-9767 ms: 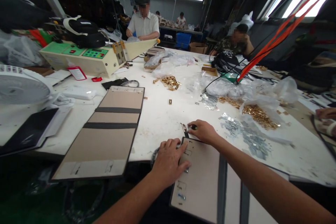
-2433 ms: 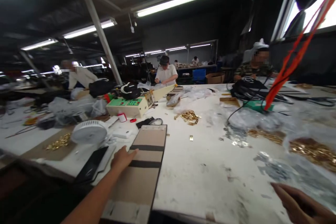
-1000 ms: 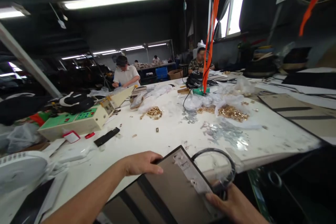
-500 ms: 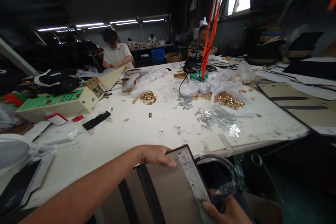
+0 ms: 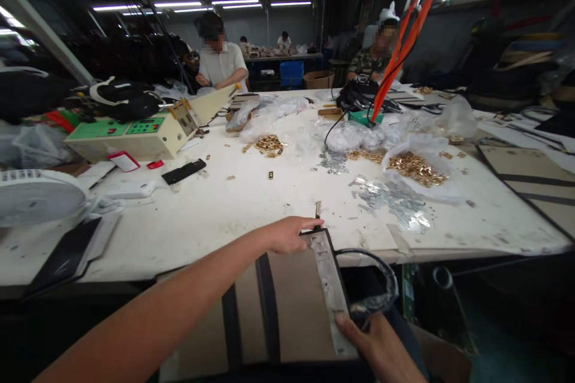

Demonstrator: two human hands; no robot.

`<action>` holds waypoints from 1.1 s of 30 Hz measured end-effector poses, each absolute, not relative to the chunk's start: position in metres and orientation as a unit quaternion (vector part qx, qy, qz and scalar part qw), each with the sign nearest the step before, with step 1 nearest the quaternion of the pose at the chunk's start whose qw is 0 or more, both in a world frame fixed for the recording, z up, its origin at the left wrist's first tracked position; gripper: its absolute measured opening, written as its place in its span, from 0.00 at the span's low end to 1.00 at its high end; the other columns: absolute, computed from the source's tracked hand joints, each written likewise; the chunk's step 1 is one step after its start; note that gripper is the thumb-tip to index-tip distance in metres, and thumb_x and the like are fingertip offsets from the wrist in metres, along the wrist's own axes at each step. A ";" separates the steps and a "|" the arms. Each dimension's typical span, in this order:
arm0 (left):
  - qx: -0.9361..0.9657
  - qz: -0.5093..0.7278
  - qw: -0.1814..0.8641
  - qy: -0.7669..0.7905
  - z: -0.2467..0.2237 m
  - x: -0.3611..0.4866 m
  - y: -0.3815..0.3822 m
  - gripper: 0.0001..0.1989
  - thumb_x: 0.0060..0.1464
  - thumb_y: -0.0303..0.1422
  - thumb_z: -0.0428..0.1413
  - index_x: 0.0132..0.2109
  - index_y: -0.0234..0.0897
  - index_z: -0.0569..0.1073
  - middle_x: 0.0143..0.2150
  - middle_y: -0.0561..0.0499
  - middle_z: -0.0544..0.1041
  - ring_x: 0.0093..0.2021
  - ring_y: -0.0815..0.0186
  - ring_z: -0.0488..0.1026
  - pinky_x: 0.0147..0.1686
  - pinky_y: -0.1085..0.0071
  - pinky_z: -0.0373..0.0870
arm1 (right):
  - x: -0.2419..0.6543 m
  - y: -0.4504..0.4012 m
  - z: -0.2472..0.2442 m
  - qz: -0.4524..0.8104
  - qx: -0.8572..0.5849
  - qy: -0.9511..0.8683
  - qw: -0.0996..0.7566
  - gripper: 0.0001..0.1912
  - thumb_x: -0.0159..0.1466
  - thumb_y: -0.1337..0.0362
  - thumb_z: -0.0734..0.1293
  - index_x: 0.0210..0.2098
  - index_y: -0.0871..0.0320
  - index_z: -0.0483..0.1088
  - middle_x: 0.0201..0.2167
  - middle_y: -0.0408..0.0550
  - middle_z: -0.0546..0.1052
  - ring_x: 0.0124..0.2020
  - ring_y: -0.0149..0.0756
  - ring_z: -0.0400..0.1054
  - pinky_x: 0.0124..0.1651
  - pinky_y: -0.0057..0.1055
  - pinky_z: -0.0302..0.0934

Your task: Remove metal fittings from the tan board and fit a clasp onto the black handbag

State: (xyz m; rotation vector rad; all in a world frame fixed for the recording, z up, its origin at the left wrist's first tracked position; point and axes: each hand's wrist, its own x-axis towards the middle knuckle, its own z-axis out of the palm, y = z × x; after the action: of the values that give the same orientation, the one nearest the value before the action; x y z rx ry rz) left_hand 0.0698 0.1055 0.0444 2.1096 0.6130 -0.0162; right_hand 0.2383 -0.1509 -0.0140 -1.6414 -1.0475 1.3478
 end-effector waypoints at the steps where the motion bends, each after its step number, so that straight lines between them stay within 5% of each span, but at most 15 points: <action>1: 0.865 0.003 0.421 0.272 0.038 0.073 0.105 0.42 0.48 0.23 0.61 0.71 0.43 0.66 0.70 0.46 0.71 0.68 0.53 0.70 0.68 0.59 0.63 | 0.237 -0.148 -0.016 0.534 -0.635 -0.413 0.376 0.42 0.61 0.32 0.67 0.56 0.63 0.77 0.56 0.59 0.80 0.61 0.59 0.71 0.66 0.45 0.63; 4: 0.873 0.057 0.369 0.312 0.023 0.080 0.099 0.41 0.46 0.21 0.63 0.69 0.39 0.69 0.68 0.43 0.73 0.65 0.53 0.73 0.64 0.60 0.68 | 0.243 -0.146 -0.022 0.542 -0.669 -0.415 0.293 0.42 0.63 0.31 0.62 0.51 0.65 0.78 0.43 0.58 0.84 0.43 0.55 0.80 0.46 0.41 0.73; 6: 0.874 0.106 0.334 0.337 0.018 0.080 0.088 0.35 0.47 0.22 0.64 0.64 0.37 0.74 0.66 0.42 0.74 0.64 0.51 0.71 0.63 0.58 0.68 | 0.254 -0.151 -0.021 0.503 -0.706 -0.453 0.206 0.38 0.64 0.32 0.62 0.42 0.63 0.81 0.35 0.56 0.84 0.34 0.52 0.80 0.36 0.38 0.71; 9: 0.870 0.173 0.268 0.377 0.013 0.075 0.062 0.20 0.53 0.24 0.63 0.53 0.38 0.80 0.56 0.43 0.77 0.60 0.49 0.70 0.60 0.51 0.66 | 0.273 -0.152 -0.007 0.371 -0.736 -0.546 0.153 0.25 0.64 0.41 0.67 0.36 0.55 0.83 0.35 0.52 0.85 0.37 0.51 0.80 0.42 0.37 0.71; 12: 0.886 0.221 0.156 0.377 0.006 0.070 0.031 0.09 0.63 0.26 0.57 0.45 0.42 0.81 0.47 0.47 0.80 0.53 0.51 0.70 0.54 0.49 0.66 | 0.280 -0.128 0.012 0.203 -0.733 -0.616 0.204 0.20 0.68 0.47 0.64 0.47 0.50 0.82 0.46 0.50 0.84 0.46 0.49 0.79 0.50 0.37 0.71; 18: 0.878 0.300 0.088 0.361 -0.026 0.066 -0.004 0.18 0.69 0.27 0.50 0.62 0.39 0.74 0.60 0.45 0.79 0.60 0.54 0.69 0.60 0.51 0.66 | 0.264 -0.057 0.015 0.066 -0.702 -0.697 0.130 0.20 0.71 0.57 0.64 0.60 0.50 0.75 0.60 0.50 0.76 0.44 0.42 0.79 0.46 0.35 0.72; 33: 0.878 0.249 0.151 0.379 -0.018 0.064 0.008 0.21 0.64 0.30 0.58 0.63 0.42 0.72 0.61 0.46 0.76 0.60 0.52 0.69 0.60 0.49 0.67 | 0.263 -0.043 0.008 0.066 -0.709 -0.699 0.069 0.24 0.72 0.57 0.63 0.67 0.47 0.68 0.52 0.49 0.77 0.41 0.39 0.77 0.38 0.31 0.66</action>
State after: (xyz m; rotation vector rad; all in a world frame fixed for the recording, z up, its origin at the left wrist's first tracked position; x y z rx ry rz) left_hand 0.0643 0.0084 -0.0181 2.5226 1.0896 0.7139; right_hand 0.2633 -0.0430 0.0081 -2.1350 -2.1040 0.1997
